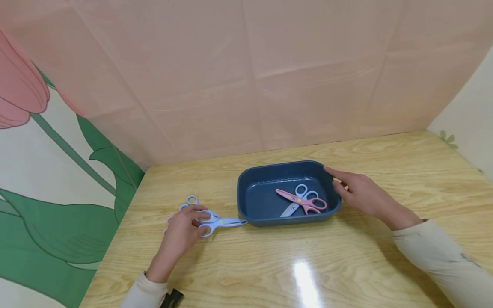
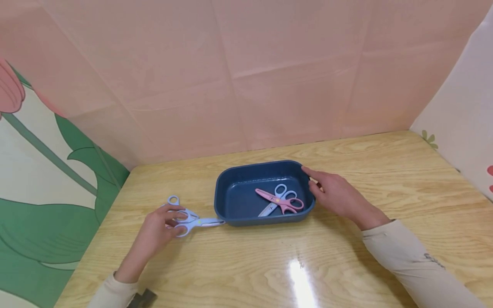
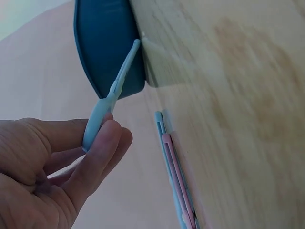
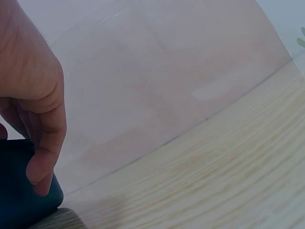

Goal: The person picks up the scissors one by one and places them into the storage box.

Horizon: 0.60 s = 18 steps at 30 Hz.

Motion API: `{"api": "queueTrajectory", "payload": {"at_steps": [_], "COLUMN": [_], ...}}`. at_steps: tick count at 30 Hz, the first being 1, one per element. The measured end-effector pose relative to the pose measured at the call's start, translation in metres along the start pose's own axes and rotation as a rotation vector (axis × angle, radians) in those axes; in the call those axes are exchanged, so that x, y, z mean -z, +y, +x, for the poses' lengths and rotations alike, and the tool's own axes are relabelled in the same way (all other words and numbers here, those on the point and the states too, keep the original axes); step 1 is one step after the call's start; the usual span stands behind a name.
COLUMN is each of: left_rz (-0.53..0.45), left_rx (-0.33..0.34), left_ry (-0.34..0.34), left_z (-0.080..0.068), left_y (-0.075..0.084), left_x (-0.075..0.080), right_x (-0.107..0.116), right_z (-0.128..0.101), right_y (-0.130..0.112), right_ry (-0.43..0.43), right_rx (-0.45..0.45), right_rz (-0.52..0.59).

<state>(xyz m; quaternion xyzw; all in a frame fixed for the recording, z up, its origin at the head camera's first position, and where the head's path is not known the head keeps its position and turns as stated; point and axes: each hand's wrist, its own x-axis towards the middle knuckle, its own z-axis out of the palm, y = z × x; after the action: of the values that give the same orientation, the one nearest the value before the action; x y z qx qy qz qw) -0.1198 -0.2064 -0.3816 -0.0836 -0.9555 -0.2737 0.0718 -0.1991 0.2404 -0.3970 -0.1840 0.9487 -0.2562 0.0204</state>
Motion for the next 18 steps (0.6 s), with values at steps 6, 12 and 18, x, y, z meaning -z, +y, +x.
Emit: {"api": "queueTrajectory", "payload": {"at_steps": [6, 12, 18], "left_rz": [0.069, 0.097, 0.065], "left_rx": [-0.029, -0.055, -0.04], "left_ry": [0.049, 0.07, 0.05], "left_z": [0.0001, 0.0002, -0.0007], "left_y": [-0.002, -0.0027, -0.0013], "left_x": [-0.0017, -0.0021, -0.0017], "right_x": [-0.0004, 0.0002, -0.001], "right_z": [0.0004, -0.0005, 0.0005], "right_y": [-0.0005, -0.0014, -0.0009], "right_ry": [-0.002, 0.008, 0.005], "right_rx": [-0.005, 0.008, -0.003], "right_rz": [-0.003, -0.003, -0.004]}}
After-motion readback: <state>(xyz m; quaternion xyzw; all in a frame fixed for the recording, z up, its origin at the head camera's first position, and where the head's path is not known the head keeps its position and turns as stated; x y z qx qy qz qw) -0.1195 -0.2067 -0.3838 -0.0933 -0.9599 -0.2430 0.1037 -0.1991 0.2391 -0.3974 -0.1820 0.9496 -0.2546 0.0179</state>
